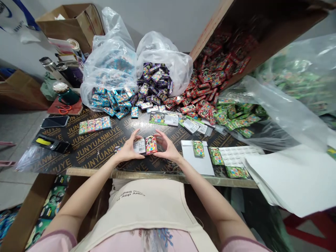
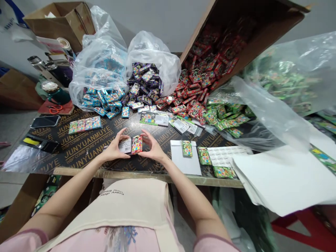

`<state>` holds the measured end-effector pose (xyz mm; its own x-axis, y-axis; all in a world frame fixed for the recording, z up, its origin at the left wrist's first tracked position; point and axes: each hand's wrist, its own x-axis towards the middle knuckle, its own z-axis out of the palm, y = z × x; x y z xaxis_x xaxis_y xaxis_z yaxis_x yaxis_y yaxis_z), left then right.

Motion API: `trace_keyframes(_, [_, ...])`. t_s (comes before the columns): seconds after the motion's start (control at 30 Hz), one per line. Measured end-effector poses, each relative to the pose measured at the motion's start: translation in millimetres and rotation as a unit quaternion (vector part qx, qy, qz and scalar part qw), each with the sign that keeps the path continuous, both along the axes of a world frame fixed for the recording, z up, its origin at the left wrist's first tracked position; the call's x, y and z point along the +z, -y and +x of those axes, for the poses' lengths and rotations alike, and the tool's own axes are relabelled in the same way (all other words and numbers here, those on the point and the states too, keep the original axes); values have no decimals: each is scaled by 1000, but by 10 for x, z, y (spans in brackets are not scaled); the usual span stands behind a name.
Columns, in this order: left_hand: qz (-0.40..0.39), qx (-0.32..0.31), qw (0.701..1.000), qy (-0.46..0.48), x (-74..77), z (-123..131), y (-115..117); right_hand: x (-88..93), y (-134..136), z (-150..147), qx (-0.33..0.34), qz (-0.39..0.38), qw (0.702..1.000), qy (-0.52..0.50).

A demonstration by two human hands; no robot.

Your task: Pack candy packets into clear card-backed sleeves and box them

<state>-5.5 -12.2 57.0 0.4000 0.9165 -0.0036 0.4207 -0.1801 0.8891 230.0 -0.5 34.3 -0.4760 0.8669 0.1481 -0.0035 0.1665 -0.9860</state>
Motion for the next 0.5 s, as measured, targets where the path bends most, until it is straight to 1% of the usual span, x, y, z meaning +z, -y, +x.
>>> trace_keyframes(0.07, [4,-17,1000,-4,3,6,-25,32,-8,52,13,14,1000,24])
trace_keyframes(0.13, [15,-14,1000,-18,0,17,-43,104,3,99,1,57,994,91])
trace_keyframes(0.23, [33,7,999,-28,-5,60,-58,212,66,124,-60,109,977,176])
trace_keyframes(0.3, [41,7,998,-36,-9,117,-58,242,131,103,-94,130,965,206])
trace_keyframes(0.33, [44,6,998,-39,-12,154,-55,243,168,82,-100,142,959,224])
trace_keyframes(0.4, [52,14,998,-42,-20,242,-46,230,243,29,-97,176,942,267])
trace_keyframes(0.5, [87,18,995,-51,-24,374,-40,215,319,-13,-55,231,919,316])
